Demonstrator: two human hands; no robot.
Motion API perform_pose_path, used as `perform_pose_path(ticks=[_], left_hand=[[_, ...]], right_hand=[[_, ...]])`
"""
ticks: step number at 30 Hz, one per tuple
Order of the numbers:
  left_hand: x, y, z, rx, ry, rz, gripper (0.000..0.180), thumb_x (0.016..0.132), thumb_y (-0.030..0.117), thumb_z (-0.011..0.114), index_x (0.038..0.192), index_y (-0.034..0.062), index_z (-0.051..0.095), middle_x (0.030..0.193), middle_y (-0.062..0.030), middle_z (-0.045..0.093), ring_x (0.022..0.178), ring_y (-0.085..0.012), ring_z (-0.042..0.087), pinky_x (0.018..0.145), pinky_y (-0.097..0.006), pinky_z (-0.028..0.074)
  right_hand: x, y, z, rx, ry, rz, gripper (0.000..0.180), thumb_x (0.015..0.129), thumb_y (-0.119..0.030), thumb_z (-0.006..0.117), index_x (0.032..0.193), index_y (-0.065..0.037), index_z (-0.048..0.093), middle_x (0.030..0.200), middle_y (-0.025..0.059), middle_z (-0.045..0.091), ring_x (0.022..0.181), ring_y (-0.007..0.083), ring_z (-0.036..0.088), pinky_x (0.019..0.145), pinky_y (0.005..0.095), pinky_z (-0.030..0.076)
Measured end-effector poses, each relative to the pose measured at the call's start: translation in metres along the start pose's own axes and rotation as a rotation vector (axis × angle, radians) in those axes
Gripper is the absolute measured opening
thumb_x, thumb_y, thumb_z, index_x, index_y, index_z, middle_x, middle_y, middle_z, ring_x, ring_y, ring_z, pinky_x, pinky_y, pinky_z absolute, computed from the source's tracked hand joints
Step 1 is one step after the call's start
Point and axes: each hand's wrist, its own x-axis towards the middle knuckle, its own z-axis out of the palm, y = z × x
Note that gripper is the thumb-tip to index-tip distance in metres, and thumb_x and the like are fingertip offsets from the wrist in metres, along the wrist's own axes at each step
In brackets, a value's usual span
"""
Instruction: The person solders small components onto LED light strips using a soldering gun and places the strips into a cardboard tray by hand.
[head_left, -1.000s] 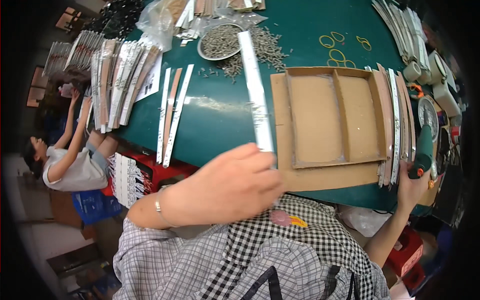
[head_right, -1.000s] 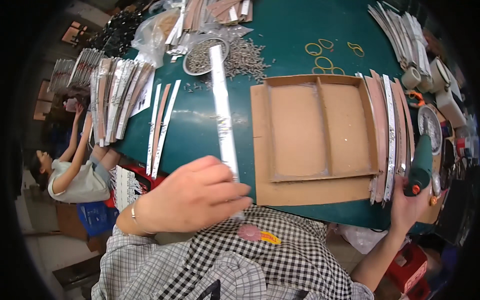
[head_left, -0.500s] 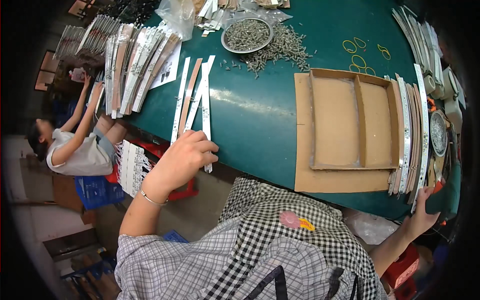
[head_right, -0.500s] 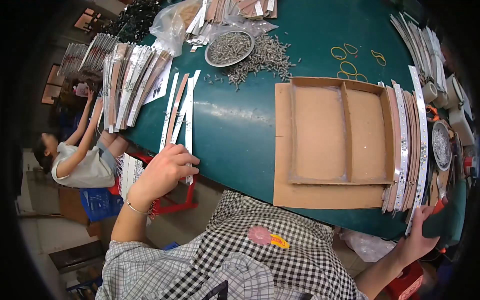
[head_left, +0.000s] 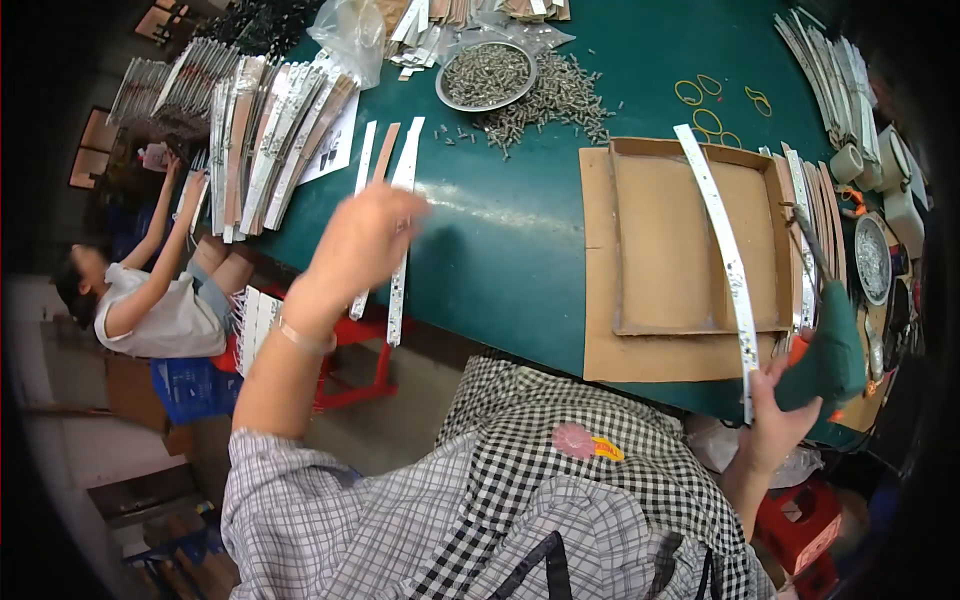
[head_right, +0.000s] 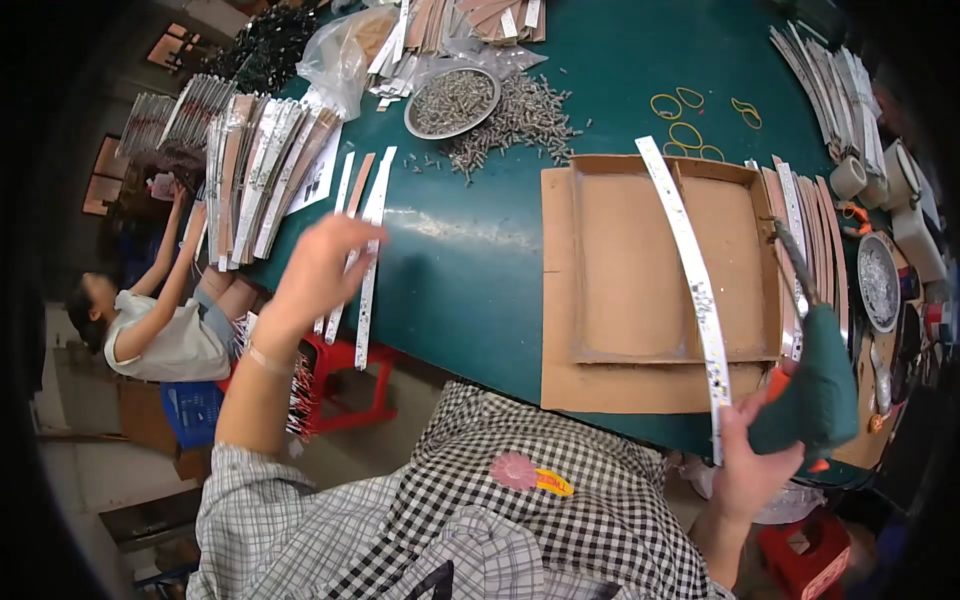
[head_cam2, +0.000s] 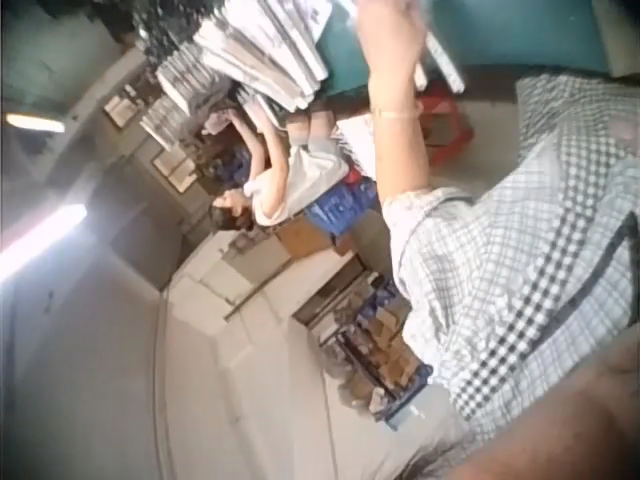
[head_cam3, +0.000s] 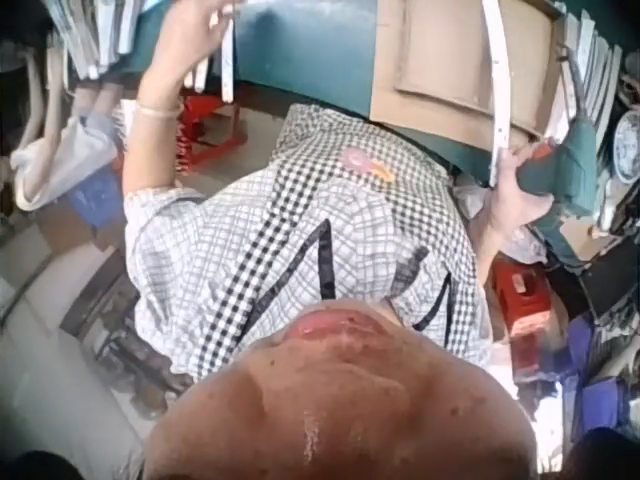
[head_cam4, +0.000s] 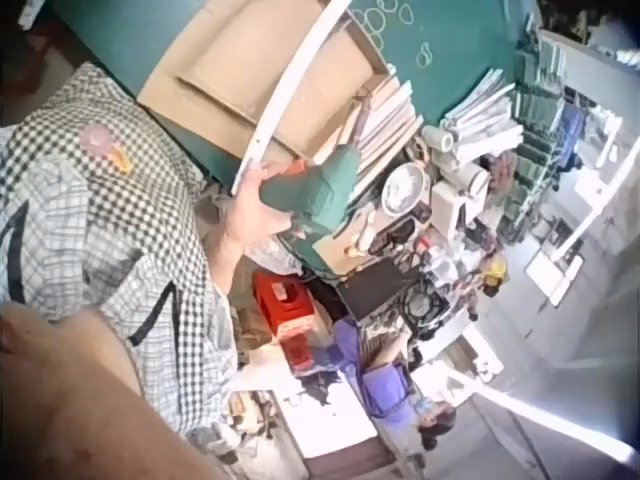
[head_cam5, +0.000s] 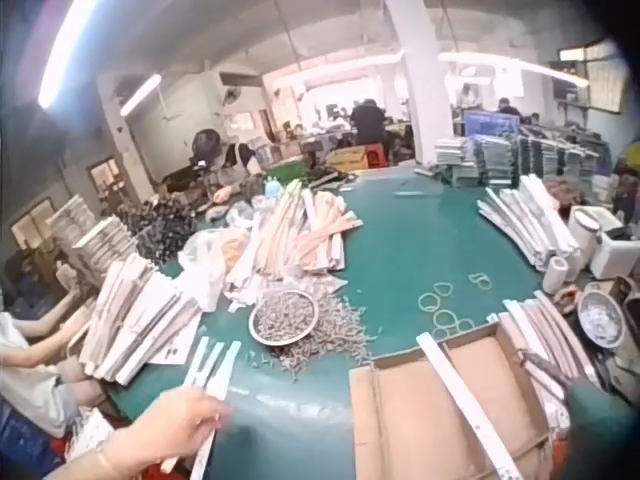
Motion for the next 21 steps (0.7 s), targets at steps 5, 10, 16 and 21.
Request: perform_pose_path(ticks=[5, 10, 16, 21], left_hand=[[0.046, -0.049, -0.012, 0.331, -0.041, -0.130, 0.014, 0.075, 0.008, 0.071, 0.089, 0.0036, 0.071, 0.089, -0.0135, 0.068, 0.087, -0.0318, 0.063, 0.077, -0.038, 0.050], [0.019, -0.036, -0.019, 0.145, -0.155, -0.309, 0.015, 0.072, 0.014, 0.076, 0.079, 0.0019, 0.071, 0.075, -0.0145, 0.068, 0.072, -0.0308, 0.064, 0.067, -0.036, 0.050], [-0.037, 0.010, 0.013, 0.233, -0.174, -0.627, 0.027, 0.077, 0.028, 0.075, 0.074, 0.0014, 0.070, 0.065, -0.0178, 0.064, 0.065, -0.0347, 0.064, 0.061, -0.041, 0.050], [-0.058, 0.005, 0.027, -0.075, -0.035, -0.680, 0.026, 0.080, 0.017, 0.074, 0.070, -0.0031, 0.062, 0.055, -0.0047, 0.057, 0.049, -0.0119, 0.052, 0.048, -0.029, 0.042]], right_hand=[[-0.017, 0.006, 0.013, -0.101, -0.060, 0.049, 0.060, 0.076, 0.012, 0.065, 0.132, 0.004, 0.043, 0.088, 0.0026, 0.052, 0.078, 0.0094, 0.052, 0.072, 0.0226, 0.045], [-0.018, 0.009, 0.020, -0.081, -0.068, 0.126, 0.058, 0.079, 0.012, 0.064, 0.133, 0.004, 0.042, 0.088, 0.0032, 0.052, 0.079, 0.0097, 0.052, 0.072, 0.0224, 0.045], [-0.016, 0.024, 0.014, -0.052, -0.051, 0.007, 0.064, 0.077, 0.015, 0.063, 0.135, 0.003, 0.040, 0.104, 0.0043, 0.053, 0.079, 0.0084, 0.050, 0.073, 0.0216, 0.045], [-0.014, 0.016, 0.027, -0.071, 0.060, 0.035, 0.064, 0.076, 0.013, 0.065, 0.134, 0.002, 0.041, 0.107, 0.0035, 0.053, 0.080, 0.0082, 0.050, 0.075, 0.0223, 0.045]])
